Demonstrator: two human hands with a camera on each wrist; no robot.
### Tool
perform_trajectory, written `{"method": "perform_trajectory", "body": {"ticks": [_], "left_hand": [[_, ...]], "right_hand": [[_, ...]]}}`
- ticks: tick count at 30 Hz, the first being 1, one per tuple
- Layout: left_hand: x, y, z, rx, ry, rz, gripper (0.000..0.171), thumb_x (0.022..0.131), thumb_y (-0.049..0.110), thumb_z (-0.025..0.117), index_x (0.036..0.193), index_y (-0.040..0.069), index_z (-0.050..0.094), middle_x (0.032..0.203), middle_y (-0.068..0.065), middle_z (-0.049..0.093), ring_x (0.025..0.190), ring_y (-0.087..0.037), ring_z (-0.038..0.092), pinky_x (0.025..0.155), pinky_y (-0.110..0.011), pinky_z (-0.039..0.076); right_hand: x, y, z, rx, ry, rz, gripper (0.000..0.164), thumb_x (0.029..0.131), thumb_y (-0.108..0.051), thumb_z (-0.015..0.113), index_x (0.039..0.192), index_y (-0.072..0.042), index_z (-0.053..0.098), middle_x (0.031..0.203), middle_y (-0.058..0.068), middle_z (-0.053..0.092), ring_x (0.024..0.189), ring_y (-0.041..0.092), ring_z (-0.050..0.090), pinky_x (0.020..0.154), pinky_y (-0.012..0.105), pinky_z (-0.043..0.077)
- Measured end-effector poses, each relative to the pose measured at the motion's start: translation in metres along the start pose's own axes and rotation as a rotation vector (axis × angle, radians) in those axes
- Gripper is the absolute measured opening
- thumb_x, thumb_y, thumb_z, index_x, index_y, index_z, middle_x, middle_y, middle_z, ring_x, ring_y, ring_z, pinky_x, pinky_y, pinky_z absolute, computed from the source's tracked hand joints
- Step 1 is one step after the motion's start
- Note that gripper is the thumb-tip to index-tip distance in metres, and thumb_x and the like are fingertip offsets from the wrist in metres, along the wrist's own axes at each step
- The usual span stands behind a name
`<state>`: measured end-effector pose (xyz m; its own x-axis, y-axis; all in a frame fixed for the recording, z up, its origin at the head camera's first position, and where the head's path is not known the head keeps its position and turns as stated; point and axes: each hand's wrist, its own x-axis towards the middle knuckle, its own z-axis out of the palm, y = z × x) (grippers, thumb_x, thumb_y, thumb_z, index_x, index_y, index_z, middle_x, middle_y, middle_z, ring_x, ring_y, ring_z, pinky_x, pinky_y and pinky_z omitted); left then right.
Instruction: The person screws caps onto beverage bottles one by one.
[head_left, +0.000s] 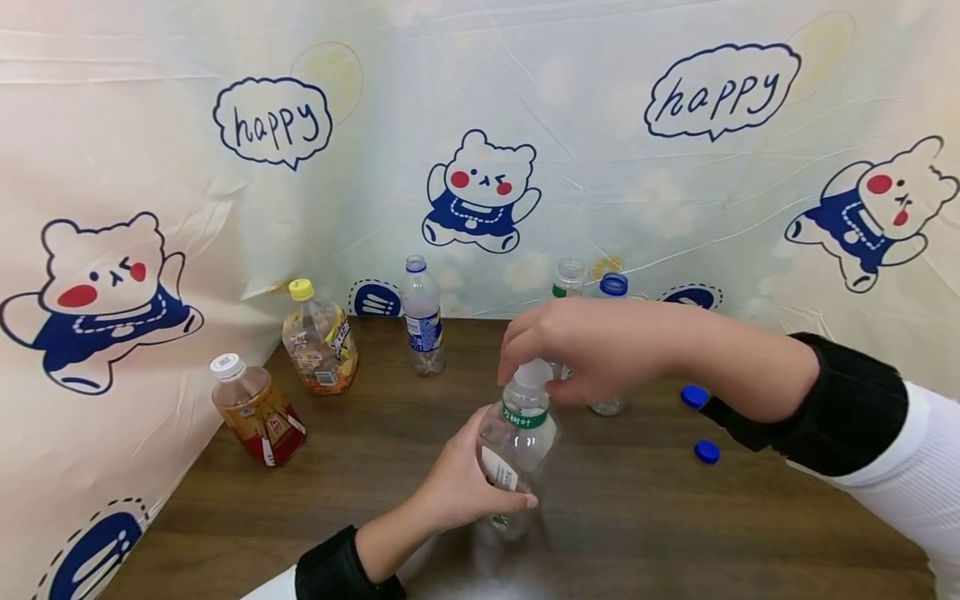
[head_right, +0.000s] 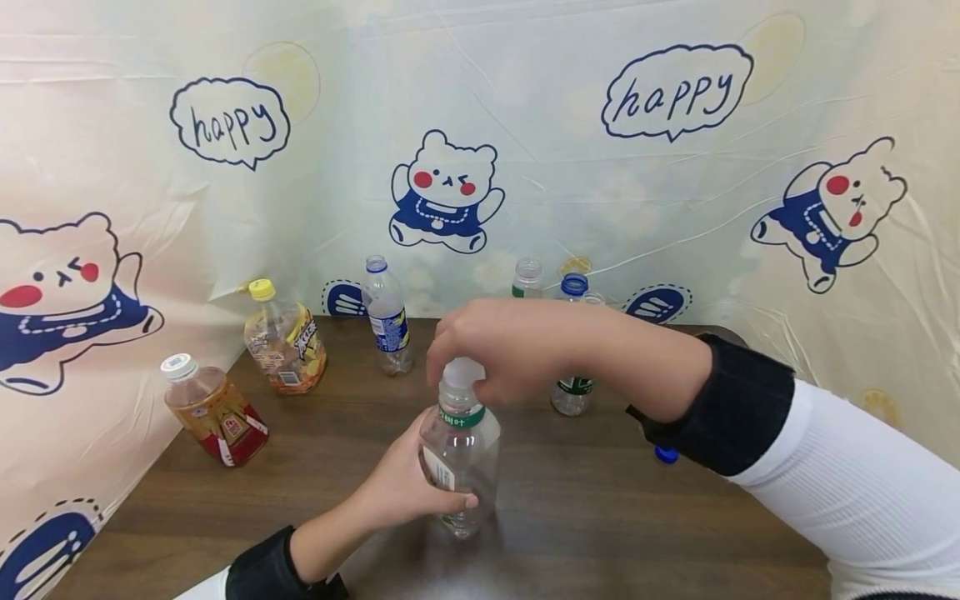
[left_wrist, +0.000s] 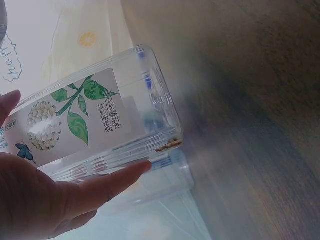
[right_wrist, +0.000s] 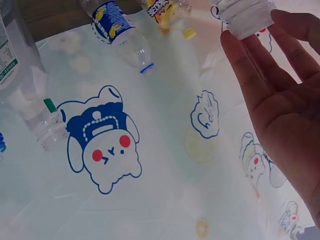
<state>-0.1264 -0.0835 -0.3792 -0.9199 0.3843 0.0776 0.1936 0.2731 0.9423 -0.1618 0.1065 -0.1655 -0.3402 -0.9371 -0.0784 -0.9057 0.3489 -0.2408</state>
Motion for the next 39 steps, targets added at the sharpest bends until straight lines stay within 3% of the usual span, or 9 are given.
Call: {"method": "perform_trajectory", "body": {"ticks": [7,11,17,20,23,25,32,39], "left_hand": [[0.001,0.001,0.000,0.009,-0.013,0.019,0.096,0.065,0.028,0.091,0.144,0.021,0.037,0.127,0.003,0.055,0.110,-0.018,0.054,0.090,-0.041,0.048],[0.001,0.001,0.000,0.003,-0.024,0.028,0.096,0.065,0.028,0.091,0.144,0.023,0.037,0.128,0.004,0.055,0.111,-0.018,0.054,0.091,-0.042,0.047],[0.001,0.001,0.003,0.001,-0.023,0.019,0.096,0.065,0.026,0.091,0.144,0.021,0.037,0.128,0.004,0.055,0.111,-0.017,0.055,0.092,-0.041,0.047],[0.001,0.001,0.003,0.004,-0.026,0.016,0.097,0.065,0.027,0.091,0.144,0.021,0.037,0.127,0.004,0.055,0.111,-0.018,0.055,0.092,-0.041,0.047],[0.000,0.001,0.003,0.009,-0.026,0.002,0.097,0.065,0.027,0.091,0.145,0.021,0.036,0.128,0.003,0.055,0.112,-0.019,0.054,0.092,-0.043,0.046],[0.000,0.001,0.003,0.012,-0.025,-0.005,0.097,0.066,0.028,0.091,0.145,0.020,0.036,0.129,0.002,0.054,0.112,-0.020,0.053,0.093,-0.045,0.046],[0.000,0.001,0.004,0.023,-0.022,0.006,0.098,0.064,0.031,0.091,0.145,0.021,0.036,0.129,0.003,0.054,0.112,-0.018,0.054,0.093,-0.043,0.045],[0.000,0.002,0.004,0.005,-0.021,0.015,0.097,0.065,0.028,0.091,0.144,0.020,0.036,0.127,0.003,0.055,0.110,-0.018,0.055,0.092,-0.042,0.047]], "right_hand": [[0.002,0.003,0.007,-0.100,0.071,0.055,0.021,0.087,-0.020,0.074,0.107,-0.012,0.070,0.099,-0.002,0.068,0.079,0.008,0.058,0.070,0.021,0.054],[0.004,0.005,0.012,-0.165,0.102,0.081,0.024,0.092,-0.028,0.069,0.107,-0.010,0.069,0.096,-0.001,0.071,0.069,0.004,0.058,0.067,0.022,0.053],[0.001,0.004,0.009,-0.186,0.107,0.147,0.018,0.096,-0.029,0.063,0.102,-0.013,0.068,0.091,-0.005,0.066,0.077,0.008,0.059,0.071,0.027,0.054],[-0.005,0.002,0.003,-0.111,0.104,0.086,0.013,0.091,-0.016,0.067,0.104,-0.016,0.069,0.104,-0.005,0.063,0.094,0.011,0.057,0.079,0.029,0.054],[-0.010,0.001,0.001,-0.022,0.060,0.008,0.029,0.084,-0.004,0.071,0.109,-0.018,0.069,0.122,-0.004,0.060,0.111,0.014,0.054,0.087,0.031,0.053],[-0.011,-0.001,0.001,0.007,0.033,-0.007,0.035,0.081,0.001,0.072,0.110,-0.019,0.069,0.125,-0.005,0.059,0.115,0.015,0.053,0.089,0.032,0.053],[-0.009,-0.001,0.006,-0.027,0.049,0.030,0.030,0.081,-0.009,0.079,0.109,-0.018,0.071,0.107,-0.007,0.065,0.097,0.010,0.058,0.082,0.028,0.055],[-0.007,0.001,0.014,-0.113,0.104,0.079,0.022,0.087,-0.020,0.075,0.108,-0.015,0.070,0.099,-0.003,0.066,0.085,0.009,0.059,0.073,0.022,0.055]]}}
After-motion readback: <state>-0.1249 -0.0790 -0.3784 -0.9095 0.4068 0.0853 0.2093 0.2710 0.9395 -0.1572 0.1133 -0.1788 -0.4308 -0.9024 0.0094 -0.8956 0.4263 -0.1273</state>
